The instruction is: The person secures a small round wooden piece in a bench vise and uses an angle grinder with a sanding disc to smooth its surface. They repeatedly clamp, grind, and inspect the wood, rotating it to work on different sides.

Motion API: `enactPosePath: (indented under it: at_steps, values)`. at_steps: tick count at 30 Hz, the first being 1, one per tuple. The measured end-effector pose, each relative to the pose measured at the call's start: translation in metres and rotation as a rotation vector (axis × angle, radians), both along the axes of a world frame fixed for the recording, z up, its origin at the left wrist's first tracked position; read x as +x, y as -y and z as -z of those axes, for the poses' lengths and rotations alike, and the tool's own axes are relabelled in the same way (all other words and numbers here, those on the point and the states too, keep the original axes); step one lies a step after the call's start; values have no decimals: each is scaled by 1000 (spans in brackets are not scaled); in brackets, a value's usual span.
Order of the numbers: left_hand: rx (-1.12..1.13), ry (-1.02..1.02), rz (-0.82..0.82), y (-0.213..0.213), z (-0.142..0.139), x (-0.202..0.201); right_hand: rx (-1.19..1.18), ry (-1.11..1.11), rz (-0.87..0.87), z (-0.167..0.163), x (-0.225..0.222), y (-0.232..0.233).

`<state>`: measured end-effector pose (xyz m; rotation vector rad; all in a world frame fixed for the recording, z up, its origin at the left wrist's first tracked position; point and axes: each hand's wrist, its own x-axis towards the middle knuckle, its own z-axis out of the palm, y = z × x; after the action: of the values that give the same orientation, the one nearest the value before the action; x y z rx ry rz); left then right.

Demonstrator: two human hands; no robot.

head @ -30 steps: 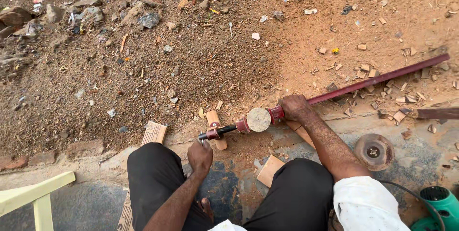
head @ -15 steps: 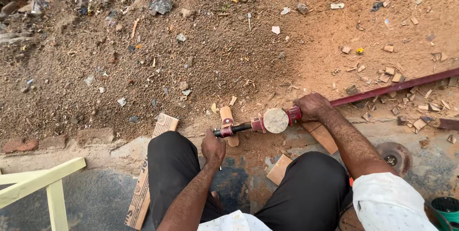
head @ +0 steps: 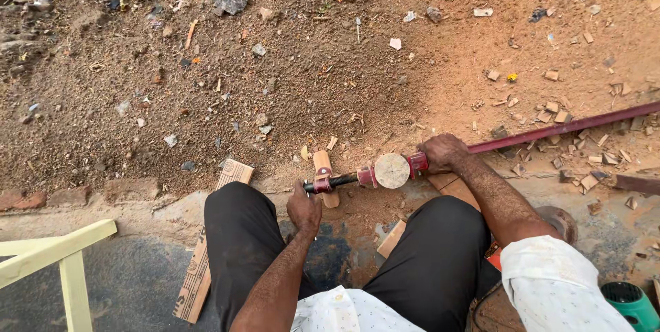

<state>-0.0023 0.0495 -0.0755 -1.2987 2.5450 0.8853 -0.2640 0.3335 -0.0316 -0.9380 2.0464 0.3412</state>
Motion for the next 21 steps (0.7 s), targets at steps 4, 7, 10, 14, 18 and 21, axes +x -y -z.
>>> enactPosePath:
  at_steps: [4,7,10,14,18,21]
  values:
    - [-103,-66,11,-4,11,3,-14,-9,-23,7,-3,-4]
    - [-134,-79,20,-3,20,8,-65,-15,-8,9,2,-5]
    - [-95,-110,-26,-4,30,9,-49,-24,2,8,-1,-4]
    - [-149,-169,-6,-1,32,6,16,-32,29,-12,-3,3]
    - [-206,-129,19,5,24,0,-721,-608,307,-41,61,-21]
    - [-294,-215,44,5,7,-3,-1028,-765,773,-43,187,-69]
